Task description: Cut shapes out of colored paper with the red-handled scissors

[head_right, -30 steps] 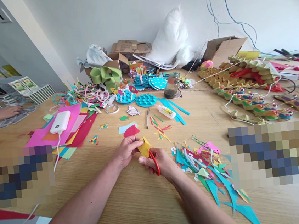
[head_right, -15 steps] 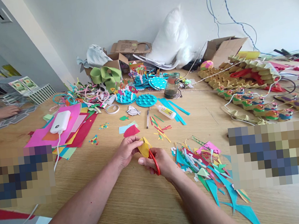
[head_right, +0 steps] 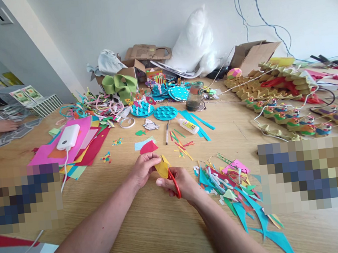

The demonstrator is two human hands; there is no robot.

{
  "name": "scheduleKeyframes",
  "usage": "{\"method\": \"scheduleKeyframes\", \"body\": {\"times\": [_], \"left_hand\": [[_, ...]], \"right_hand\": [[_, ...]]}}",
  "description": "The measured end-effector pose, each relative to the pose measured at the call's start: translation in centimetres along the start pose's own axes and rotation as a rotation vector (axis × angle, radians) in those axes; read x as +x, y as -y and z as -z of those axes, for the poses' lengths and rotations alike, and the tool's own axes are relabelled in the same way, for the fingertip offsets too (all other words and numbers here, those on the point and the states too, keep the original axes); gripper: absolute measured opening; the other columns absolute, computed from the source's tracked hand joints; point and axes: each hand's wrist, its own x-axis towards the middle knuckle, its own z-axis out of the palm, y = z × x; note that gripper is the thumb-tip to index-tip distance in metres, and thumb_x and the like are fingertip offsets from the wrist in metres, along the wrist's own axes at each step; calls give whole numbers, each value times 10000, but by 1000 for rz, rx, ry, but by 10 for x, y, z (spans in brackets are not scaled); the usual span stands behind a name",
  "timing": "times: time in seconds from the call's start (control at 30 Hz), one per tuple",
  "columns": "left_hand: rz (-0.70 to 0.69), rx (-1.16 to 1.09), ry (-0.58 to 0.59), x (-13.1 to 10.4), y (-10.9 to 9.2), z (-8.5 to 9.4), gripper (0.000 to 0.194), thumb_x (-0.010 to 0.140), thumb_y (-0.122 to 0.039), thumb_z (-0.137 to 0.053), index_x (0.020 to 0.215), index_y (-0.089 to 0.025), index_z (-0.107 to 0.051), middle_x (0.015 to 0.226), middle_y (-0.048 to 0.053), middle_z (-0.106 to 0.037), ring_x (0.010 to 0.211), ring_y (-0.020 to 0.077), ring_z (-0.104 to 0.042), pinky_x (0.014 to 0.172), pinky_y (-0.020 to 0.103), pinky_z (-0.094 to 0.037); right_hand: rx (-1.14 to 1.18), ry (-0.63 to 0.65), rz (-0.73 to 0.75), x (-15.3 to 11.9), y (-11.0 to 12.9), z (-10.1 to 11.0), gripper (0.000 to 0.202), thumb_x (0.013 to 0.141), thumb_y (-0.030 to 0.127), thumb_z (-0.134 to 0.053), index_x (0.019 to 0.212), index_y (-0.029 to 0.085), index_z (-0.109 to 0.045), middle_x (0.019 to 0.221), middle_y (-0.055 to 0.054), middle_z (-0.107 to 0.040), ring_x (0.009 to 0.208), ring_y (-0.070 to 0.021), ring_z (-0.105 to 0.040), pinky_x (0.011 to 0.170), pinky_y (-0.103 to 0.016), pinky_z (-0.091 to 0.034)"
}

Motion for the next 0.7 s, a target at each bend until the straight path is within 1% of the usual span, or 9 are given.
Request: {"method": "scheduleKeyframes", "body": {"times": [0.13,0.33,0.7], "left_hand": [[3,7,-6,-1,-1,0,220,581,-295,-722,658,-138,-588,617,-5,-592,568,106,-539,570,239,-436],[6,7,-8,0,-1,0,216,580,-285,-718,665,-137,-586,623,-5,-596,570,105,-545,568,236,-438],[14,1,1,0,0,0,226,585,-300,-725,657,-141,-582,624,0,-604,570,112,-551,569,246,-441]], "right_hand": [[-6,7,-4,1,-2,0,452,588,528,-756,681,155,-517,528,36,-544,401,-78,-470,358,-176,-274],[16,6,-27,2,-3,1,461,555,499,-786,663,154,-500,499,61,-481,389,-71,-447,357,-173,-279],[18,-2,-17,2,-5,1,446,565,485,-785,652,156,-497,477,64,-465,380,-75,-452,348,-172,-269]]}}
